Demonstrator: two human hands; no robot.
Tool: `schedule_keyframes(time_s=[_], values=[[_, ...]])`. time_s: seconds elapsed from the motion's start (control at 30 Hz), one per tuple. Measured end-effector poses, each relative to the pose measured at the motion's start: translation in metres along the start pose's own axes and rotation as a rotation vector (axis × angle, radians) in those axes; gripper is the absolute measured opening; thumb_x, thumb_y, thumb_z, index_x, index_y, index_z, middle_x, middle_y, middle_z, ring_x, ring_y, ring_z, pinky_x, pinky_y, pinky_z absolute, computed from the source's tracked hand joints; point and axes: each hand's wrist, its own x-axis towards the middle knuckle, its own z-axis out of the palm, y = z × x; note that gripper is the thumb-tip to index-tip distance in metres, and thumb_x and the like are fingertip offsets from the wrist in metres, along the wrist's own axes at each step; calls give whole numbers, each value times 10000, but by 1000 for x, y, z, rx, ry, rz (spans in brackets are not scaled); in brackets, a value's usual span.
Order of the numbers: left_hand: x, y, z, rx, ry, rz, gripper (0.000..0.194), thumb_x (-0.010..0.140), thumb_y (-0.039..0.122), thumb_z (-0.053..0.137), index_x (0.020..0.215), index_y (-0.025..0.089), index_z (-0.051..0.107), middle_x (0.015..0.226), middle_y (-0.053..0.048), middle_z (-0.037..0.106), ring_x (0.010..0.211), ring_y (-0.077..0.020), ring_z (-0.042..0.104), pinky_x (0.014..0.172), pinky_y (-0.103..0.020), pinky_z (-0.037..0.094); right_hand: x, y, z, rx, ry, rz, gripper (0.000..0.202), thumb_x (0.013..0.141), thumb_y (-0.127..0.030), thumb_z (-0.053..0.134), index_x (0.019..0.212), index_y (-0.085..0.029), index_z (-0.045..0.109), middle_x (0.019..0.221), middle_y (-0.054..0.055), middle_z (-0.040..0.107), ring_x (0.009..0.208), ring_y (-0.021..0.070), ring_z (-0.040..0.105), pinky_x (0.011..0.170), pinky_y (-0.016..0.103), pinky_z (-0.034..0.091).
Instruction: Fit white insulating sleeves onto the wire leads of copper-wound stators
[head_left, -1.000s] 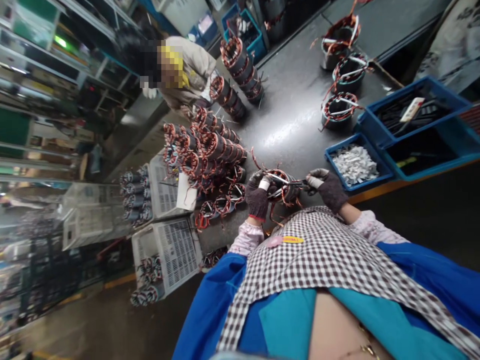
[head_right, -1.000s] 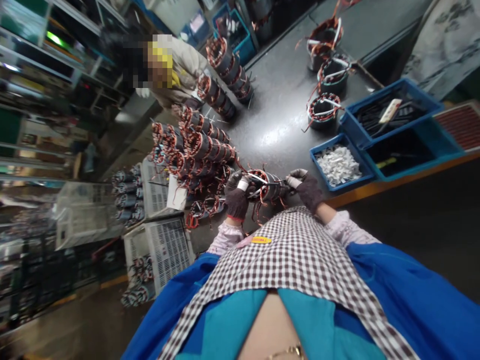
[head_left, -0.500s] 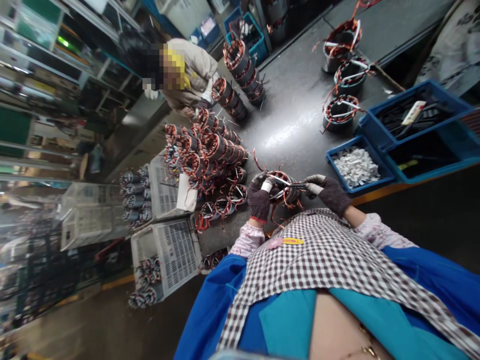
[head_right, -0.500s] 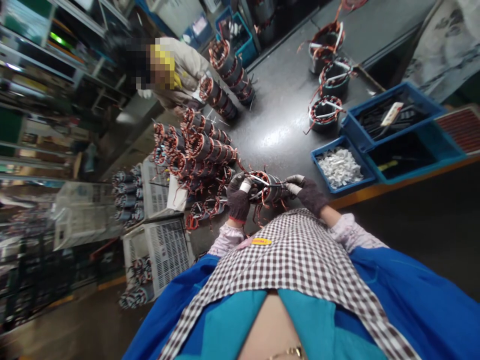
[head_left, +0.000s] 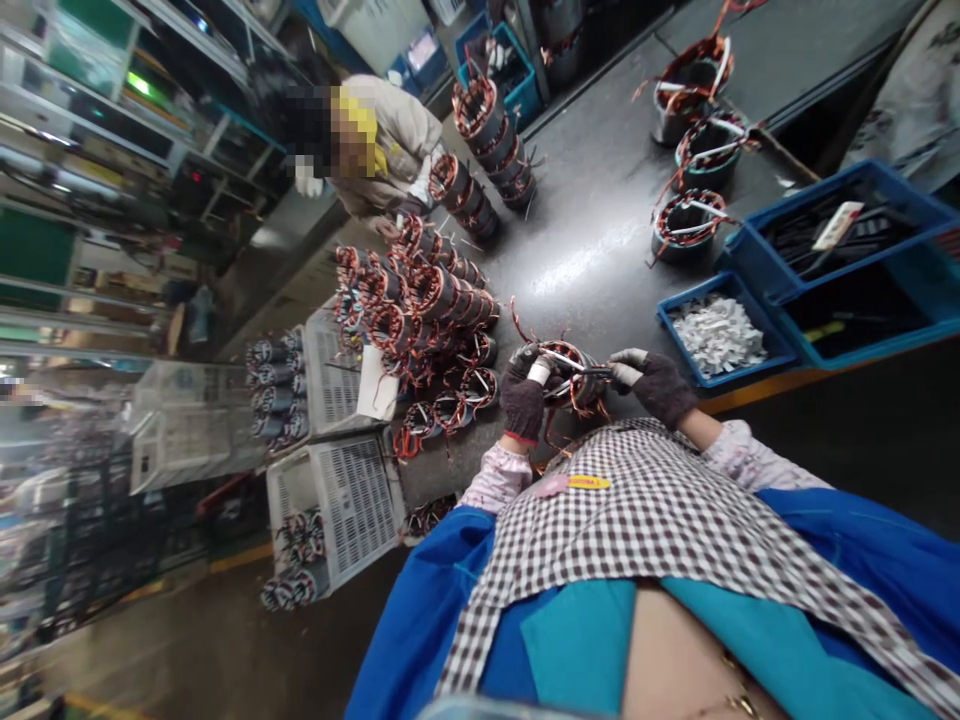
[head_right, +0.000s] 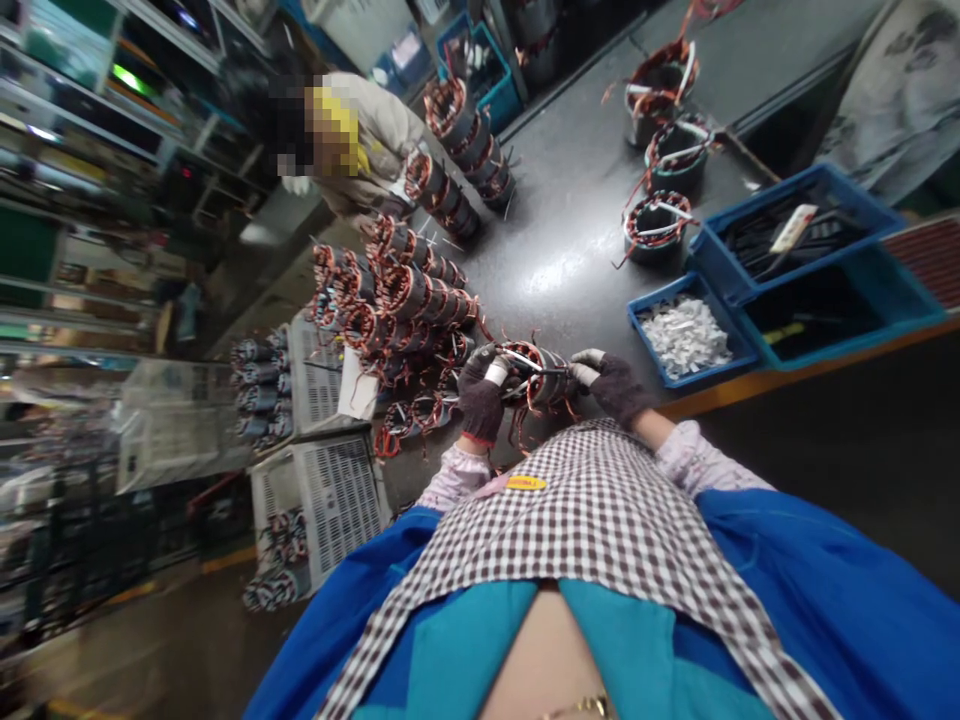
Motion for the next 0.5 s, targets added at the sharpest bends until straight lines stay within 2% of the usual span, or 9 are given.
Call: schedule_keyframes(time_s=[0.13, 0.2, 0.27, 0.33, 0.4, 0.43, 0.5], values=[[-1, 4, 2, 39, -13, -18, 307, 762, 338, 1020, 924, 216, 789, 868, -31, 828, 705, -171, 757, 649, -292, 624, 14, -3, 16, -188, -54, -126, 105, 1009, -216, 695, 960, -213, 788, 1027, 74, 852, 958, 226, 729, 972, 350, 585], [-1, 8, -1, 63, -31, -19, 311, 787, 357, 1022, 943, 227, 786, 891, -32, 836, 720, -168, 757, 658, -288, 626, 19, -4, 14, -292, -109, -134, 134, 1024, -212, 673, 970, -208, 796, 1060, 96, 859, 1018, 255, 747, 1022, 386, 589], [-3, 14, -4, 44, -65, -22, 354, 787, 371, 1035, 978, 217, 779, 926, -39, 846, 730, -162, 763, 663, -275, 619, 19, -7, 3, -342, -116, -174, 153, 1035, -227, 667, 1047, -198, 817, 1129, 128, 860, 1089, 285, 766, 1075, 430, 596], [-7, 22, -4, 13, -116, -14, 399, 800, 403, 1035, 1038, 205, 783, 977, -54, 857, 747, -159, 773, 676, -275, 622, 10, -14, -12, -325, -4, -291, 238, 1057, -301, 675, 1201, -187, 826, 1258, 158, 843, 1202, 314, 771, 1151, 475, 591], [-13, 27, 3, -11, -169, 5, 407, 833, 437, 1018, 1087, 212, 794, 1031, -66, 865, 779, -166, 787, 704, -290, 643, -5, -27, -23, -264, 110, -395, 380, 1073, -419, 693, 1369, -203, 799, 1299, 154, 829, 1225, 330, 778, 1166, 512, 607], [-17, 28, 9, -20, -192, 20, 392, 849, 444, 1006, 1093, 218, 799, 1051, -67, 868, 805, -173, 796, 729, -302, 658, -13, -36, -24, -231, 110, -425, 448, 1065, -472, 715, 1431, -222, 779, 1270, 140, 833, 1182, 334, 791, 1134, 525, 631], [-24, 28, 22, -34, -231, 55, 347, 867, 430, 993, 1076, 225, 808, 1068, -60, 867, 882, -192, 814, 812, -331, 690, -28, -56, -21, -184, 15, -459, 498, 1021, -515, 779, 1449, -260, 777, 1178, 108, 842, 1084, 331, 807, 1058, 521, 672]])
